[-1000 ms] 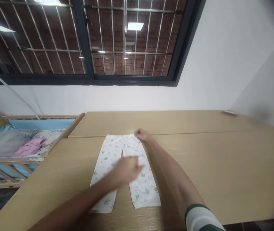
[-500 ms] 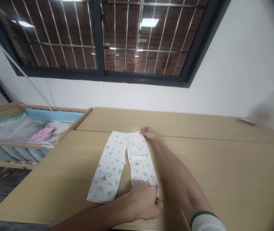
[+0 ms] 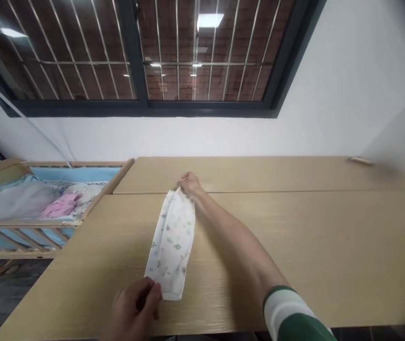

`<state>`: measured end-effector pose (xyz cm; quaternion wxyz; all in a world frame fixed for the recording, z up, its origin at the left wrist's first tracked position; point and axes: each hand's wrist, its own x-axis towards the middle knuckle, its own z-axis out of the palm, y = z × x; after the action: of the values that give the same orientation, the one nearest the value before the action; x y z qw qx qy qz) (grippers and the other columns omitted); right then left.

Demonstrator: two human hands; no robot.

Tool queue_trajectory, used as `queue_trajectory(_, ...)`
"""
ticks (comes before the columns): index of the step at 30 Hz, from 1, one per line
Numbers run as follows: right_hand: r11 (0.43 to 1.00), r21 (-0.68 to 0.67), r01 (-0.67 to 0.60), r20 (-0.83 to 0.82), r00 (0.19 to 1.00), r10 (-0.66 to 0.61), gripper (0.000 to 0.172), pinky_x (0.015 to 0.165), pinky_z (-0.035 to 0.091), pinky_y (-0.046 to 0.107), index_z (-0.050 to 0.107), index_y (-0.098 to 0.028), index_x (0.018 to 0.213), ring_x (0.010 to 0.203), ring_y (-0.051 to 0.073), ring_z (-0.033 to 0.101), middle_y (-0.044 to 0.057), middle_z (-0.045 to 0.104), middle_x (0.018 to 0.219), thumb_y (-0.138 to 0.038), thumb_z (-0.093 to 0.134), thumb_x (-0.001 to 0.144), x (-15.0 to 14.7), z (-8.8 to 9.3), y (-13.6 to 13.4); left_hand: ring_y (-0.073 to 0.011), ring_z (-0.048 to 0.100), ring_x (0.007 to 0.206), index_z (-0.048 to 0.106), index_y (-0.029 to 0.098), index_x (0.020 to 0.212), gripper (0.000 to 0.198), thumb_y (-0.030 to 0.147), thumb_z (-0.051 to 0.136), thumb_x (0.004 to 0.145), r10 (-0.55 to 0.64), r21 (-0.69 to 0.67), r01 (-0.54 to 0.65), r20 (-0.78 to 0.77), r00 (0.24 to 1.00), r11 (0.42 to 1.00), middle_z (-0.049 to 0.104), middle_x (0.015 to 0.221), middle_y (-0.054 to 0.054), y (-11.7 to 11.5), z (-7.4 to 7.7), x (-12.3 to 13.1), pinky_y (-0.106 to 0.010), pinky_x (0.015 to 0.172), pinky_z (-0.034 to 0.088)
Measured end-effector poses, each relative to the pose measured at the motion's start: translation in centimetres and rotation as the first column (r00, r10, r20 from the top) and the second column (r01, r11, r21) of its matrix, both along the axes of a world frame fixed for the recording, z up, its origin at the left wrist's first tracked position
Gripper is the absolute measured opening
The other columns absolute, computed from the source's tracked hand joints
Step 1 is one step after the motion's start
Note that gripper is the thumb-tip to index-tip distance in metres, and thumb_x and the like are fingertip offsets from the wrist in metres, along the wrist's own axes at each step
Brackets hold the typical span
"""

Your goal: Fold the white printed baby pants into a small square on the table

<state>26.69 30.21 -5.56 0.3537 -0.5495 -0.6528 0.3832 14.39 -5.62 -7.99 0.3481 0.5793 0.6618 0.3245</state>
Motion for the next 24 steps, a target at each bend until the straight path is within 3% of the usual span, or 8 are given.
queue_trajectory(6, 0.994, 0.084, -0.072, 0.273, 0.961, 0.046, 0.031, 0.072, 0.047, 0.029, 0.055, -0.020, 0.105, 0.090, 0.023, 0.063, 0.008, 0.066, 0.101, -0.009, 0.063, 0.076, -5.2, -1.9, -0.9, -0.0209, 0.065, 0.068, 0.062, 0.023, 0.077, 0.041, 0.048, 0.037, 0.097, 0.017, -0.077, -0.042, -0.294, 0.956, 0.996, 0.069, 0.070, -0.002, -0.9, -3.5, -3.2, -0.029, 0.063, 0.037)
queue_trajectory(9, 0.990, 0.088, -0.109, 0.370, 0.926, 0.069, 0.030, 0.077, 0.047, 0.033, 0.055, -0.018, 0.109, 0.097, 0.026, 0.063, 0.012, 0.066, 0.108, -0.009, 0.059, 0.080, -6.0, -2.4, -1.3, -0.0251, 0.070, 0.080, 0.066, 0.026, 0.086, 0.039, 0.041, 0.033, 0.099, -0.011, -0.121, -0.043, -0.417, 0.909, 0.992, 0.074, 0.082, -0.003, -0.9, -3.7, -3.3, -0.032, 0.067, 0.038)
queue_trajectory(12, 0.983, 0.103, -0.153, 0.424, 0.900, 0.095, 0.029, 0.081, 0.048, 0.036, 0.054, -0.016, 0.114, 0.101, 0.029, 0.063, 0.016, 0.065, 0.113, -0.014, 0.056, 0.085, -6.2, -2.3, -1.7, -0.0271, 0.071, 0.076, 0.064, 0.027, 0.081, 0.038, 0.043, 0.034, 0.099, -0.026, -0.153, -0.068, -0.541, 0.840, 0.986, 0.074, 0.080, -0.003, -1.1, -3.4, -3.3, -0.032, 0.060, 0.037)
queue_trajectory(15, 0.960, 0.154, -0.232, 0.436, 0.888, 0.144, 0.030, 0.088, 0.048, 0.037, 0.052, -0.017, 0.121, 0.108, 0.028, 0.062, 0.016, 0.063, 0.123, -0.023, 0.053, 0.092, -6.0, -1.4, -2.8, -0.0259, 0.070, 0.069, 0.061, 0.027, 0.079, 0.037, 0.051, 0.041, 0.098, 0.113, 0.021, -0.132, -0.662, 0.741, 0.991, 0.072, 0.077, -0.001, -1.4, -3.2, -3.7, -0.031, 0.053, 0.037)
queue_trajectory(17, 0.921, 0.205, -0.330, 0.435, 0.874, 0.217, 0.031, 0.092, 0.047, 0.036, 0.051, -0.018, 0.125, 0.111, 0.025, 0.061, 0.013, 0.061, 0.128, -0.027, 0.051, 0.095, -5.6, -0.5, -4.6, -0.0249, 0.069, 0.073, 0.063, 0.026, 0.085, 0.032, 0.052, 0.047, 0.097, 0.228, 0.290, -0.024, -0.693, 0.684, 0.957, 0.072, 0.082, -0.002, -1.4, -3.4, -4.0, -0.033, 0.060, 0.044)
queue_trajectory(20, 0.761, 0.265, -0.592, 0.448, 0.775, 0.447, 0.039, 0.096, 0.048, 0.038, 0.049, -0.017, 0.133, 0.117, 0.026, 0.060, 0.015, 0.059, 0.135, -0.036, 0.050, 0.098, -4.5, 0.6, -9.4, -0.0249, 0.068, 0.096, 0.063, 0.022, 0.114, 0.027, 0.040, 0.055, 0.096, 0.271, 0.558, 0.281, -0.707, 0.653, 0.781, 0.072, 0.109, -0.007, -1.1, -4.4, -3.5, -0.036, 0.082, 0.050)
queue_trajectory(22, 0.587, 0.235, -0.775, 0.467, 0.620, 0.631, 0.051, 0.100, 0.047, 0.040, 0.046, -0.017, 0.141, 0.125, 0.027, 0.057, 0.016, 0.054, 0.143, -0.046, 0.049, 0.100, -3.4, 0.6, -13.7, -0.0256, 0.063, 0.114, 0.057, 0.016, 0.130, 0.039, 0.034, 0.056, 0.095, 0.256, 0.576, 0.406, -0.748, 0.612, 0.710, 0.066, 0.128, -0.013, -1.0, -5.7, -2.7, -0.035, 0.090, 0.049)
queue_trajectory(24, 0.386, 0.193, -0.902, 0.501, 0.429, 0.752, 0.059, 0.110, 0.041, 0.041, 0.039, -0.018, 0.150, 0.138, 0.028, 0.046, 0.014, 0.044, 0.154, -0.049, 0.046, 0.101, -2.0, -0.1, -18.0, -0.0278, 0.061, 0.118, 0.058, 0.014, 0.130, 0.043, 0.034, 0.057, 0.092, 0.299, 0.582, 0.460, -0.780, 0.550, 0.671, 0.065, 0.130, -0.015, -1.0, -7.4, -1.7, -0.037, 0.092, 0.048)
